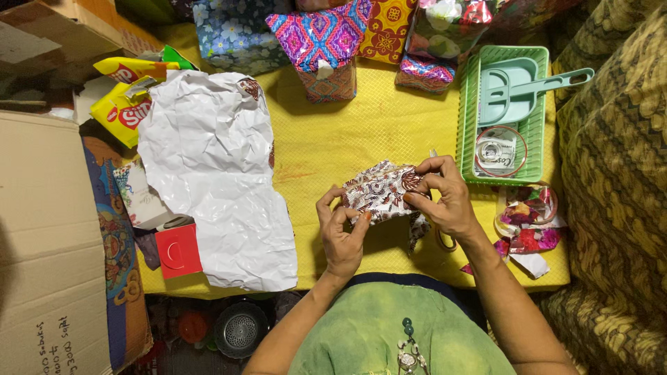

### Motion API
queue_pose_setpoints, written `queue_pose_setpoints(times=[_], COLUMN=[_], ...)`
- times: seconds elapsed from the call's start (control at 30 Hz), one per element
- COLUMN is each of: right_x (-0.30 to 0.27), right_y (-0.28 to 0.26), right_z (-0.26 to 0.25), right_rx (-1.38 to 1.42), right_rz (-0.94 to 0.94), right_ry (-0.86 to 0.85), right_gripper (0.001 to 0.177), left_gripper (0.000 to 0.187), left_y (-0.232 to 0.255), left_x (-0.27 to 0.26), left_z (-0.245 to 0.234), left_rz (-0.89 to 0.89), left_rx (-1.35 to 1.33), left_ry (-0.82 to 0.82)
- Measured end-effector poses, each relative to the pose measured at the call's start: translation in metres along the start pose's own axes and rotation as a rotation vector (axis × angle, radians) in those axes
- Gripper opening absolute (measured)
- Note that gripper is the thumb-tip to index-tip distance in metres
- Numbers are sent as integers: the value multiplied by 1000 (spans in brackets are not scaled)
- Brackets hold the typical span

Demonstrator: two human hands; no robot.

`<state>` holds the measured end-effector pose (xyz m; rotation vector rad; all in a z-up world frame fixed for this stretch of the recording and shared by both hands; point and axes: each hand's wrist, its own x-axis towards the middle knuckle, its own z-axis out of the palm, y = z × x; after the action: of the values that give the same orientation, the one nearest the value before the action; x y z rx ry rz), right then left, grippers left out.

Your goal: The person wraps a small rectangular box with patterned paper, folds the edges, trims excess paper with scissors, and secures the folds with adhesive tape. The wrapped gift remains on the table at the end.

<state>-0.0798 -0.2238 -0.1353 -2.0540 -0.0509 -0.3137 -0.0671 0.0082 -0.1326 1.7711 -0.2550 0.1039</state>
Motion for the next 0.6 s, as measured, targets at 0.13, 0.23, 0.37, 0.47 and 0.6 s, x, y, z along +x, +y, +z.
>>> queue_pose_setpoints(times=[0.13, 0.23, 0.37, 0.47, 0.6], right_x=[0, 0, -3, -7, -11], right_y=[-1, -1, 4, 13, 26], right_z=[5, 9, 11, 15, 20], right_rx=[-38, -57, -56, 60, 304], right_rz=[27, 5, -17, 97, 148], right_ry=[40, 70, 105, 150, 176], right_gripper=[21, 21, 26, 28, 24], left_gripper=[22, 24, 23, 24, 27], left_y=[-2, -5, -11, -18, -32], left_x=[3, 4, 4, 1, -1], left_z=[7, 9, 8, 7, 7], left_rz=[-19, -45, -111, 58, 1], left_rx=[69, 90, 31, 20, -212], left_ry=[37, 47, 40, 43, 37])
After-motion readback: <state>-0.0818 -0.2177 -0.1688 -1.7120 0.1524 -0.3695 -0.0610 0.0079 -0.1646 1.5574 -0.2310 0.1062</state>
